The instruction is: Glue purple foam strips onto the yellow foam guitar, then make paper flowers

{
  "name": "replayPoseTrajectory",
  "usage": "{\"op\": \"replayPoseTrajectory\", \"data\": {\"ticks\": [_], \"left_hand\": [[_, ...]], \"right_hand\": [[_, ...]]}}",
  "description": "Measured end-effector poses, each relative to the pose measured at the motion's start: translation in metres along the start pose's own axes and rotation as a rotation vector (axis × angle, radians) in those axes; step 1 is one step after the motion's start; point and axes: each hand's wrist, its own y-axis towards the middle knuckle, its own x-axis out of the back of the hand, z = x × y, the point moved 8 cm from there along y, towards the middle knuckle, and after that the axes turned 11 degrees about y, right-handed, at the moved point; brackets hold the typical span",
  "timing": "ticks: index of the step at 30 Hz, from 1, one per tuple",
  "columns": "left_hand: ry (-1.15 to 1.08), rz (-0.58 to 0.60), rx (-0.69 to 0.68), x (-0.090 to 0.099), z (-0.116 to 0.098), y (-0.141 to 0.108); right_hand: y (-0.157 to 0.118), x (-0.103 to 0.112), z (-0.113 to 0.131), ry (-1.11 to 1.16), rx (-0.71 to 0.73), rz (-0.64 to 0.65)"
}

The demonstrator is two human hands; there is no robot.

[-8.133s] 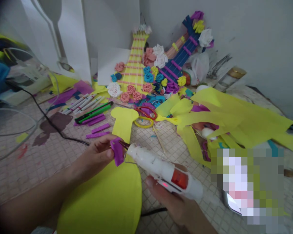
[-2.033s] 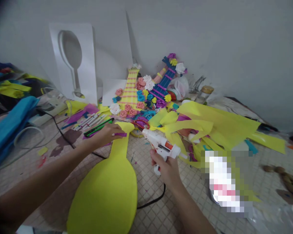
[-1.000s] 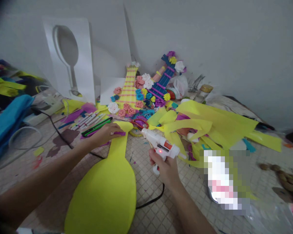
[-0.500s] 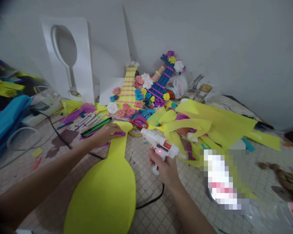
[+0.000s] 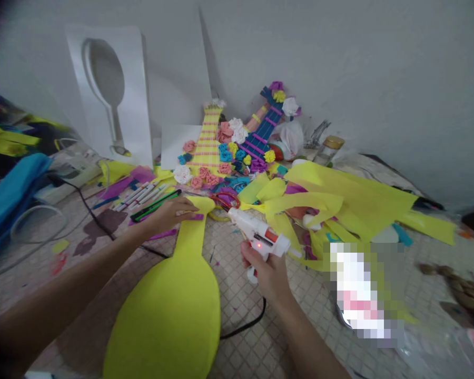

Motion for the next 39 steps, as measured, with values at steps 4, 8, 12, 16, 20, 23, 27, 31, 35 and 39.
{"op": "replayPoseTrajectory", "data": {"ticks": [4,8,12,16,20,23,27,31,35,39], "left_hand": [[-0.023,0.001,0.019,0.003,-0.001,-0.001],[-0.040,0.047,-0.036,-0.005,-0.007,-0.002],[0.003,0.035,-0.077,-0.011,-0.008,-0.004],[0.023,-0.024,-0.102,-0.012,-0.008,-0.006],[0.019,-0.050,-0.091,-0.013,-0.007,-0.008],[0.015,-0.059,-0.089,-0.013,-0.009,-0.009],[0.018,-0.068,-0.080,-0.013,-0.010,-0.011],[0.026,-0.072,-0.065,-0.014,-0.009,-0.012],[0.069,-0.052,-0.049,-0.016,-0.007,-0.013],[0.137,-0.045,-0.007,-0.015,-0.008,-0.014]], "right_hand": [[0.000,0.000,-0.001,-0.002,-0.009,-0.004],[0.000,-0.001,0.001,0.007,0.007,-0.006],[0.001,-0.002,0.000,-0.010,-0.004,-0.009],[0.001,-0.002,0.000,-0.013,-0.019,-0.009],[0.001,-0.002,0.000,-0.027,-0.021,-0.016],[0.002,-0.001,-0.002,-0.020,-0.019,-0.009],[0.002,0.001,-0.007,0.007,-0.024,-0.012],[0.002,0.002,-0.008,0.021,-0.021,-0.007],[0.003,0.002,-0.008,0.008,-0.016,-0.025],[0.003,0.002,-0.009,0.014,-0.024,-0.029]]}}
